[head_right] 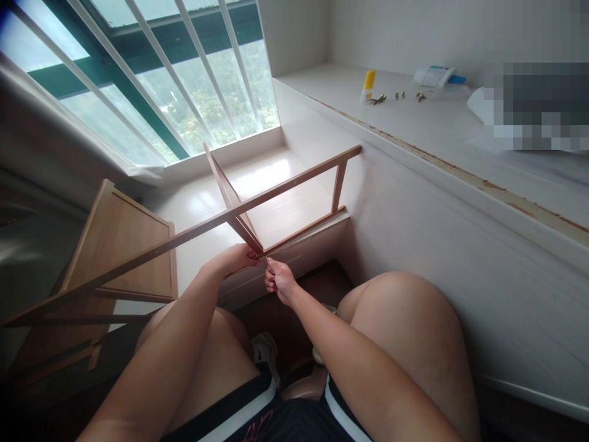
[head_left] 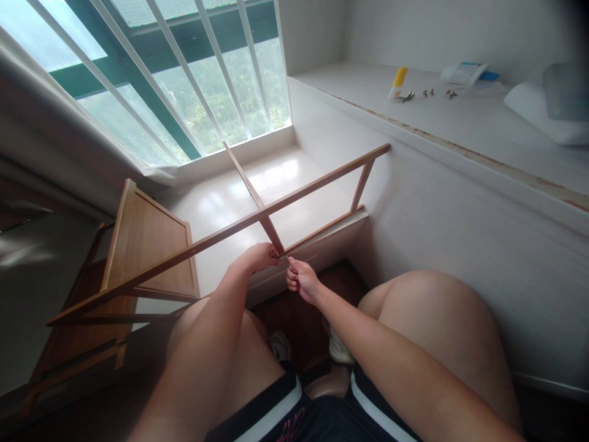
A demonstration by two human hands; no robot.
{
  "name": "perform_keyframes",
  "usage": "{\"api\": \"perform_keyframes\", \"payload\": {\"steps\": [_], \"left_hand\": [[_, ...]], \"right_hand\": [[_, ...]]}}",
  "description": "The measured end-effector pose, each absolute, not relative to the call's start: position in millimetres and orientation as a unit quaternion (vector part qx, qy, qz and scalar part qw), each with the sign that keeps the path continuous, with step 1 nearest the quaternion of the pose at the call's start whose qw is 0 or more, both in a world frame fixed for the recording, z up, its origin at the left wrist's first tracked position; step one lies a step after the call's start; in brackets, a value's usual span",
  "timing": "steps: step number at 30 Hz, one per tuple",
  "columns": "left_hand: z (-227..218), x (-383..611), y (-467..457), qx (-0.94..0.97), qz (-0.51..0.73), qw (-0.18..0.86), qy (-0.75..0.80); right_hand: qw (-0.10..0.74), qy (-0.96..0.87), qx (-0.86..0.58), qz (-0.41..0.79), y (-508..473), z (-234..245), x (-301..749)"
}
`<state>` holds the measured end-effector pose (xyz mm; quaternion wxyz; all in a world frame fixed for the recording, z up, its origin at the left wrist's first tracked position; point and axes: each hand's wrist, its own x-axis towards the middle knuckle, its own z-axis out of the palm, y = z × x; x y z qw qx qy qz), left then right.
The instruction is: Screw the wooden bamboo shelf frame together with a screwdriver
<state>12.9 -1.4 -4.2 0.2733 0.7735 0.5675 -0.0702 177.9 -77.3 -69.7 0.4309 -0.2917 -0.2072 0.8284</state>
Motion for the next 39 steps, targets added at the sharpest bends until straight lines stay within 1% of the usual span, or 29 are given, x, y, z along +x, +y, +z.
{"api": "perform_keyframes", "payload": {"steps": [4,9,13,20,27,30,35,37,39], "left_hand": [[-2.8,13.4,-2.1,0.775,-0.071,0.272,0.566],[-2.2,13.5,-1.5,0.773,-0.072,0.270,0.570],[-1.5,14.1,-1.5,0.770,-0.073,0.272,0.573],[-0.7,15.2,-2.2,0.766,-0.071,0.279,0.574],[-1.9,14.2,-0.9,0.770,-0.075,0.281,0.568],[-1.1,14.3,-1.0,0.771,-0.078,0.279,0.567],[1.9,15.9,-1.3,0.770,-0.083,0.270,0.573],[3.9,16.9,-1.7,0.769,-0.085,0.267,0.575],[5.9,17.7,-2.2,0.769,-0.088,0.268,0.574]], "right_hand": [[0.432,-0.225,-0.303,0.819,-76.6,-70.8,177.7],[0.448,-0.279,-0.340,0.778,-74.5,-68.9,178.4],[0.451,-0.282,-0.338,0.777,-73.9,-66.3,178.9],[0.445,-0.231,-0.297,0.813,-75.3,-68.0,178.1],[0.384,-0.145,-0.219,0.885,-75.7,-62.7,183.5],[0.379,-0.151,-0.230,0.884,-75.8,-62.7,182.8],[0.424,-0.253,-0.332,0.804,-73.3,-64.0,178.1],[0.435,-0.339,-0.398,0.733,-71.1,-64.2,179.0],[0.438,-0.443,-0.476,0.621,-69.4,-64.3,182.0]]}}
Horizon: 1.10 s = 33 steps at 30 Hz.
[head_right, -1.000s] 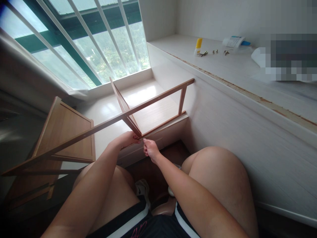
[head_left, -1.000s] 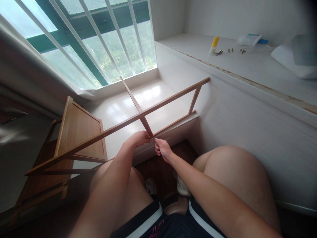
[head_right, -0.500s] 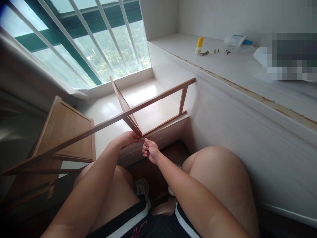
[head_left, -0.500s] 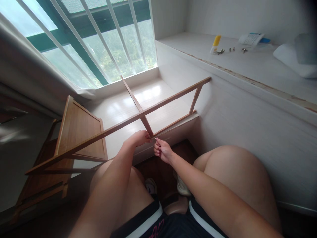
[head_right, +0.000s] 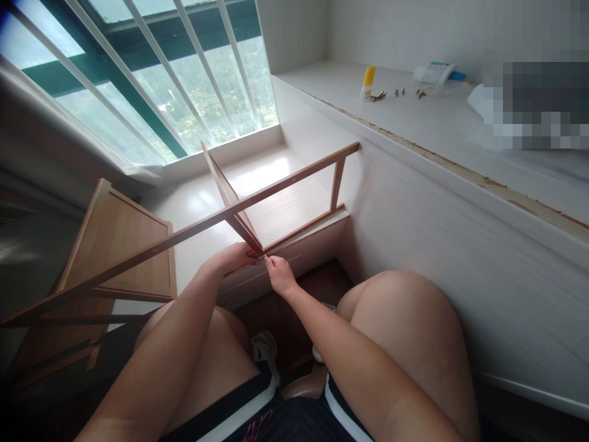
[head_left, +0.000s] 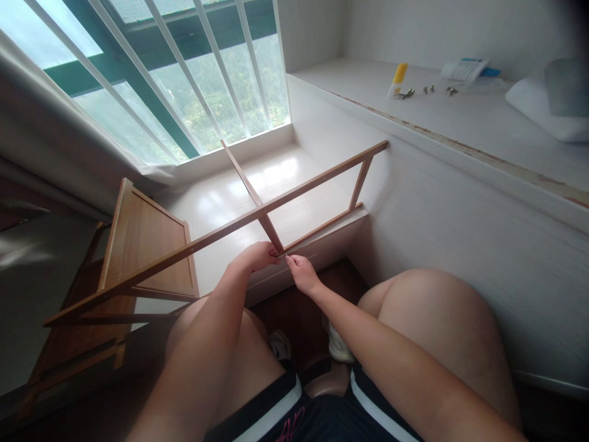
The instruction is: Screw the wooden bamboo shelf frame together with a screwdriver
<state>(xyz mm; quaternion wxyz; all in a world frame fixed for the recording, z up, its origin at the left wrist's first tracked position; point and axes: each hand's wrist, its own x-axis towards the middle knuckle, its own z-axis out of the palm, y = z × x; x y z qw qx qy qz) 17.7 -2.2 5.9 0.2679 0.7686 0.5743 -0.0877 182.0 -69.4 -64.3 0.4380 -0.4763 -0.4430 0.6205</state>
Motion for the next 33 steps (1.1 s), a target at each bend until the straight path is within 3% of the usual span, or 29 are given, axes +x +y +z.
{"api": "perform_keyframes", "payload": {"steps": [3,6,9,13,16,21,33], "left_hand": [[7,18,-3,0.770,-0.091,0.270,0.571],[6,17,-3,0.770,-0.091,0.268,0.572],[3,16,-1,0.770,-0.091,0.267,0.572],[0,15,0,0.774,-0.086,0.266,0.568],[-1,15,0,0.775,-0.084,0.269,0.565],[-1,15,-2,0.771,-0.079,0.269,0.572],[-2,16,-3,0.769,-0.069,0.272,0.574]], "right_hand": [[0.428,-0.556,-0.550,0.453,-69,-65,187],[0.410,-0.596,-0.569,0.392,-69,-64,189],[0.405,-0.560,-0.551,0.467,-68,-63,187],[0.398,-0.336,-0.390,0.759,-70,-61,183],[0.358,-0.181,-0.262,0.878,-74,-58,183],[0.357,-0.125,-0.228,0.897,-78,-58,185],[0.450,-0.197,-0.304,0.816,-83,-66,173]]}}
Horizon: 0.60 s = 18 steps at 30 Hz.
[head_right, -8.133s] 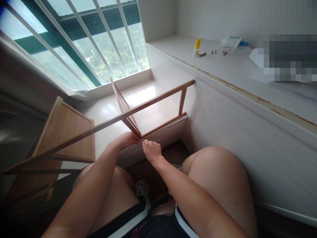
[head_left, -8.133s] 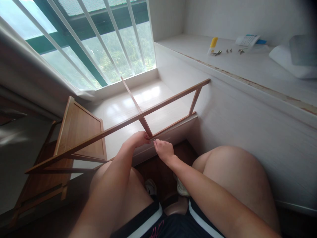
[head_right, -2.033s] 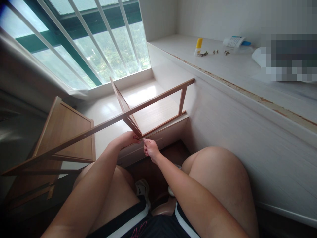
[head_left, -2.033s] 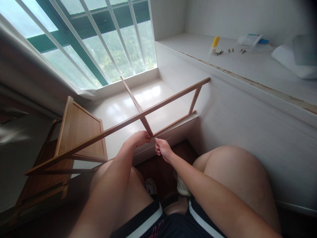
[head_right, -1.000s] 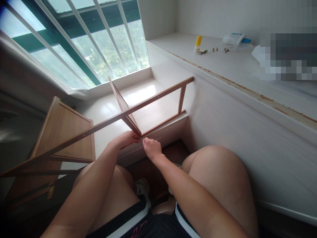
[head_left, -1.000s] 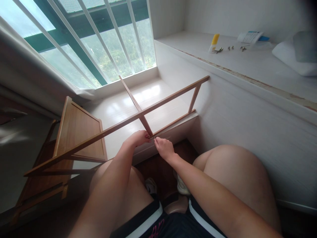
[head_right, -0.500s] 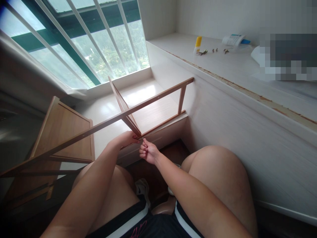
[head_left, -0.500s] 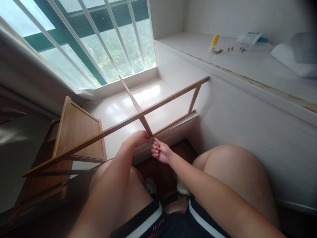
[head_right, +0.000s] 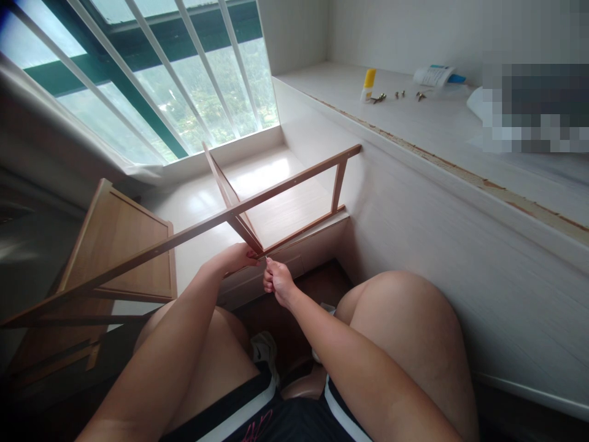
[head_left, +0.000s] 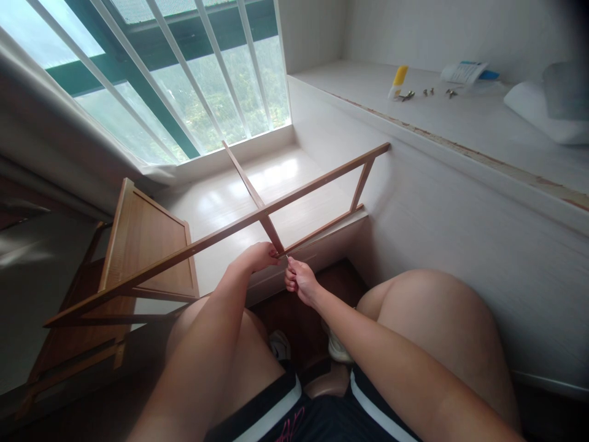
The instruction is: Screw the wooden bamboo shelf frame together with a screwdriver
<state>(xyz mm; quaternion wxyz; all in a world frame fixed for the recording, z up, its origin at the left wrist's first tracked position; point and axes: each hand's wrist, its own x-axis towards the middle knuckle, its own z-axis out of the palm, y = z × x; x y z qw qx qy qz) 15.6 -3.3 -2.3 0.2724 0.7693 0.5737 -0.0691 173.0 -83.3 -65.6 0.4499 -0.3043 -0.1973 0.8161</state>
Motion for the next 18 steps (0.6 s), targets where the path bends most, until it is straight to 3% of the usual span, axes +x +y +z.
{"api": "perform_keyframes", "payload": {"steps": [18], "left_hand": [[5,17,-3,0.772,-0.081,0.270,0.570]], "right_hand": [[0.471,-0.293,-0.387,0.737,-78,-62,172]]}}
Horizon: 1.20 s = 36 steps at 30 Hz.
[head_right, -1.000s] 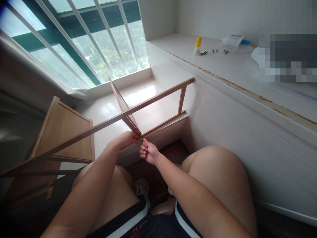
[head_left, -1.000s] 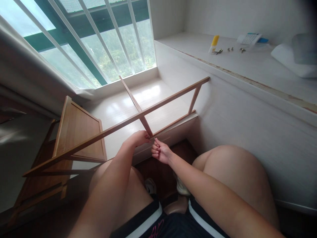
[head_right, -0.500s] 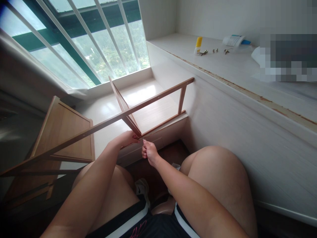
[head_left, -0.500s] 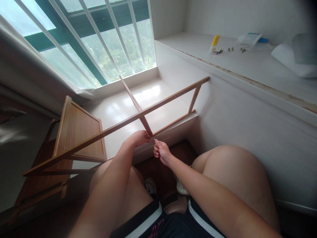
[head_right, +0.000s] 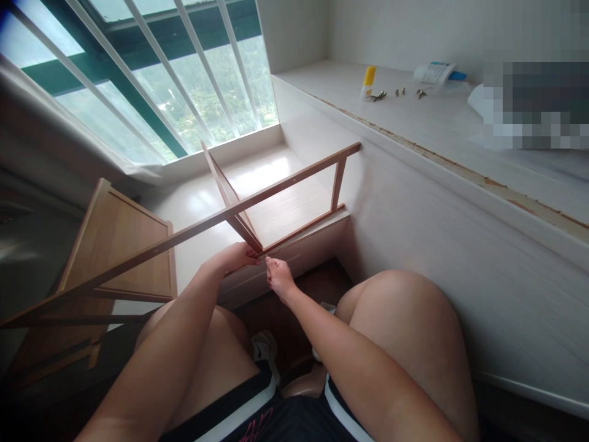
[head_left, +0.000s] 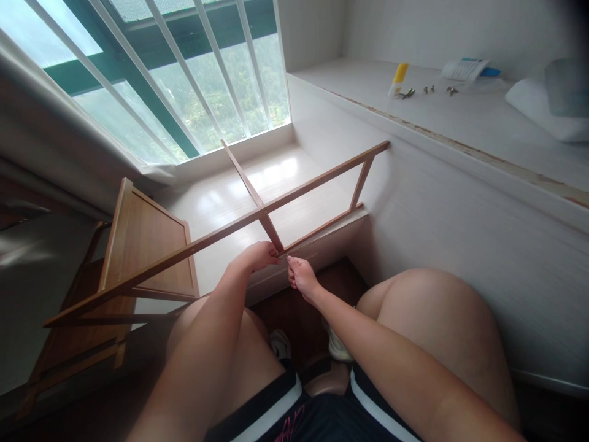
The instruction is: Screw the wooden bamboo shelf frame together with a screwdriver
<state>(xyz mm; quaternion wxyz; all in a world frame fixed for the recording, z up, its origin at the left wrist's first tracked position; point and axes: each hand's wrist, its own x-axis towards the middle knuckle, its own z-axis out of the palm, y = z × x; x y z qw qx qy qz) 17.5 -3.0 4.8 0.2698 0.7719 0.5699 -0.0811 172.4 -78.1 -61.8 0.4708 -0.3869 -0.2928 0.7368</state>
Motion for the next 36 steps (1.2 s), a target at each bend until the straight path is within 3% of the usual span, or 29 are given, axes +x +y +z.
{"api": "perform_keyframes", "payload": {"steps": [10,17,20,23,26,29,33,36], "left_hand": [[11,20,-5,0.766,-0.090,0.266,0.579],[13,21,-5,0.768,-0.090,0.261,0.578],[11,21,-5,0.770,-0.093,0.260,0.576],[9,19,-4,0.774,-0.094,0.260,0.569],[6,18,-3,0.778,-0.096,0.263,0.562],[5,16,-1,0.780,-0.097,0.263,0.559],[4,16,-1,0.779,-0.093,0.259,0.563],[6,18,-2,0.775,-0.088,0.259,0.569]], "right_hand": [[0.461,-0.348,-0.413,0.704,-76,-72,171],[0.418,-0.496,-0.510,0.564,-74,-78,175],[0.359,-0.597,-0.569,0.438,-75,-69,180],[0.242,-0.682,-0.621,0.301,-77,-56,184],[0.171,-0.714,-0.635,0.241,-77,-50,186],[0.241,-0.682,-0.611,0.320,-73,-53,185],[0.395,-0.441,-0.463,0.659,-71,-62,181],[0.380,-0.250,-0.308,0.836,-73,-64,180]]}}
